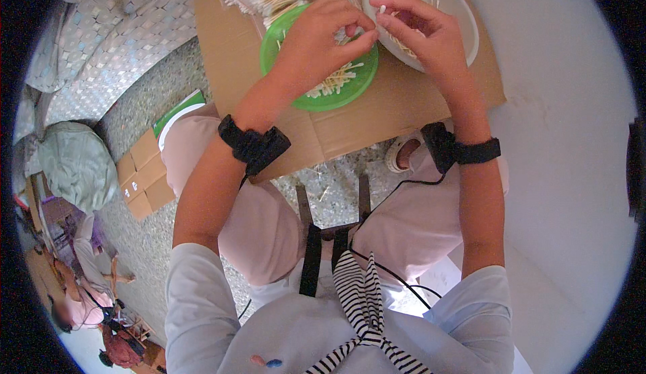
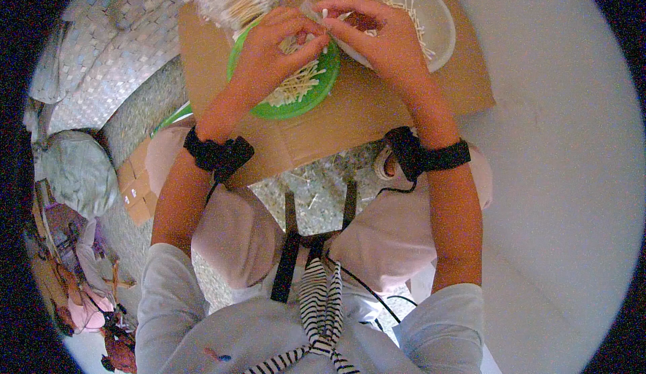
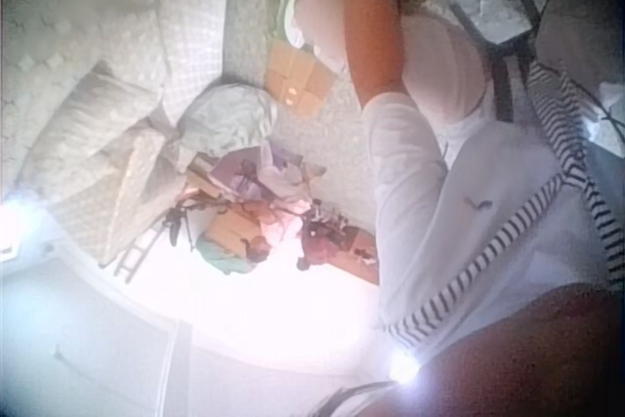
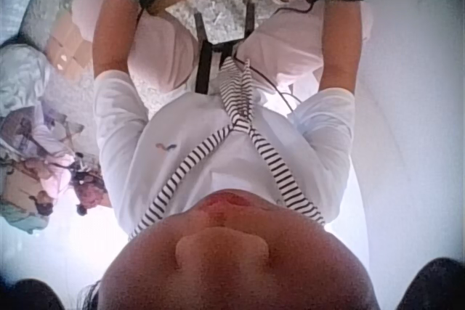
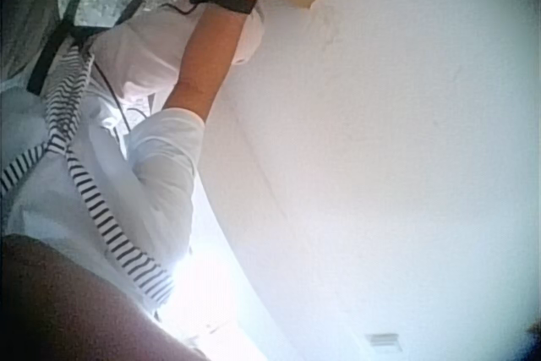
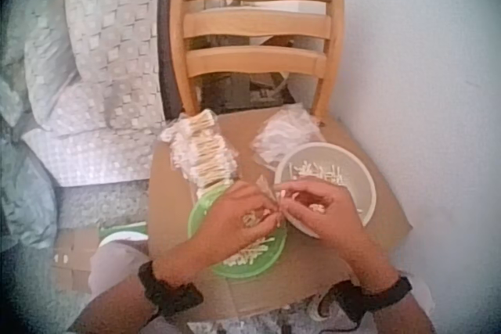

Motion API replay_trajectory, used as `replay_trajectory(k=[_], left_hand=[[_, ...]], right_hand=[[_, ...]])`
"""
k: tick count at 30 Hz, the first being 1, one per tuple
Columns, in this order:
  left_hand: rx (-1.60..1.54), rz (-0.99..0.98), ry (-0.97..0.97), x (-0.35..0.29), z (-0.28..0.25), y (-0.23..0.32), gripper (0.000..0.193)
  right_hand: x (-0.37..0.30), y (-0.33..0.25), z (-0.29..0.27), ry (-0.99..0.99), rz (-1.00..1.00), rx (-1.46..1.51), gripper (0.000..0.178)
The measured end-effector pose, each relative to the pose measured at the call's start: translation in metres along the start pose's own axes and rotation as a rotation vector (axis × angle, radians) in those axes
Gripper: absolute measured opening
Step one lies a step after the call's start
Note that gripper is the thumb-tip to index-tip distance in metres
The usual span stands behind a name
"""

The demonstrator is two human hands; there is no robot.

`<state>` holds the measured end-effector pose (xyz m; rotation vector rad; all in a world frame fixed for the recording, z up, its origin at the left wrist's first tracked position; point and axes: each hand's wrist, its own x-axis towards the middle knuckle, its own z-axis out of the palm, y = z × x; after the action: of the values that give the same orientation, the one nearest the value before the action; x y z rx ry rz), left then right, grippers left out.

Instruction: The person is sorting cotton swabs and putting them into small plastic bags.

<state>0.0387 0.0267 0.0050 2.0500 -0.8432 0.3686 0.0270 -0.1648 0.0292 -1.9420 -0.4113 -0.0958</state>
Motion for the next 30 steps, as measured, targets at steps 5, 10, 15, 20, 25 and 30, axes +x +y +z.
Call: replay_trajectory(k=[5,10,15,20,25,30], left_hand=[[0.030,-0.127,0.082,0.002,-0.006,0.005,0.021],[-0.016,-0.277,0.177,0.008,-0.019,-0.003,0.033],[-0.099,-0.484,-0.143,0.000,-0.027,-0.002,0.061],[0.116,-0.157,-0.204,-0.009,-0.025,-0.022,0.082],[0.071,-0.130,-0.159,-0.012,-0.018,-0.031,0.082],[-0.012,-0.296,-0.200,-0.014,-0.019,-0.027,0.074]], right_hand=[[-0.001,0.001,-0.002,0.082,0.066,0.109,0.021],[0.002,0.014,-0.010,0.151,0.080,0.077,0.021],[0.002,0.006,-0.022,0.115,0.072,0.052,0.021],[0.005,0.003,-0.020,0.133,0.087,0.007,0.020],[0.008,0.011,-0.004,0.156,0.068,0.083,0.023],[0.007,0.002,-0.001,0.277,0.041,0.121,0.019]])
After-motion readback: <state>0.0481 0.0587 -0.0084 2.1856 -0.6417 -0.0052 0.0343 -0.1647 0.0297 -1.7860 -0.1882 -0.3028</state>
